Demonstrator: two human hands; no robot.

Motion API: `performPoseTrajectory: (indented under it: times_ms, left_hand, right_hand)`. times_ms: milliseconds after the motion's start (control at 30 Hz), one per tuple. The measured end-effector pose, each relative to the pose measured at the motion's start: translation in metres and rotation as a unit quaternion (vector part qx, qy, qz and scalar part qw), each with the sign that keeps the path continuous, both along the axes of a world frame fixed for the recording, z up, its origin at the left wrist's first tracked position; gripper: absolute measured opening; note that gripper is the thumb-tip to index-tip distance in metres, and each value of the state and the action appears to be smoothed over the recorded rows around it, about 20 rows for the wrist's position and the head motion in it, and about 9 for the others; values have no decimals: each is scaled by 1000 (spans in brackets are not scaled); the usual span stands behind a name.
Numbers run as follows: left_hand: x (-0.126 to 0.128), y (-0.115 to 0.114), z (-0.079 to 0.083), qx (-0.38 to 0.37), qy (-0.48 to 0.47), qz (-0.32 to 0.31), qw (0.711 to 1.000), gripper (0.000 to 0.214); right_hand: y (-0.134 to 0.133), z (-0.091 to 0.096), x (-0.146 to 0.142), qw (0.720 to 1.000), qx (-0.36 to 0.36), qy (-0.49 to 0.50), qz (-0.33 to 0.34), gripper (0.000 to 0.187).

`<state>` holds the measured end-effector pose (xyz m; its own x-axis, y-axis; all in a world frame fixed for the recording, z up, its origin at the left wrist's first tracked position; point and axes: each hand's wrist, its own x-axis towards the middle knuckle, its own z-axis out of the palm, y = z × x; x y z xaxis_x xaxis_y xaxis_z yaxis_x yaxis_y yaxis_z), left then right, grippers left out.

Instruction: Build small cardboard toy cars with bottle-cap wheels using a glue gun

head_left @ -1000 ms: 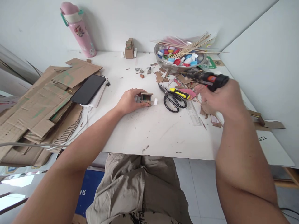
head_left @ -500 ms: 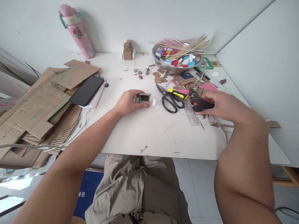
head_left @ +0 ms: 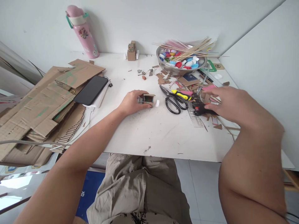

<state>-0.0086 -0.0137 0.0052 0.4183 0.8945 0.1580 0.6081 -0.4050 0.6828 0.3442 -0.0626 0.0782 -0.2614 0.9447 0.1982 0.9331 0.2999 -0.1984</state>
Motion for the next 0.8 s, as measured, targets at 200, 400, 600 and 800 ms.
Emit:
performPoseTrajectory:
  times_ms: [200, 400, 600, 800]
  left_hand:
    - [-1, 2, -5, 17, -13, -7, 1000, 51]
    - [-1, 2, -5, 31, -4, -10, 999, 46]
    - [1, 1, -4, 40, 2, -7, 999, 50]
    - [0, 0, -6, 46, 5, -1, 999, 50]
  right_hand:
    - [19, -29, -97, 973, -2, 150, 176, 50]
    - [34, -62, -125, 960, -34, 188, 203, 43]
    - [27, -69, -117, 956, -31, 208, 205, 47]
    - [26, -69, -120, 957, -28, 205, 202, 44]
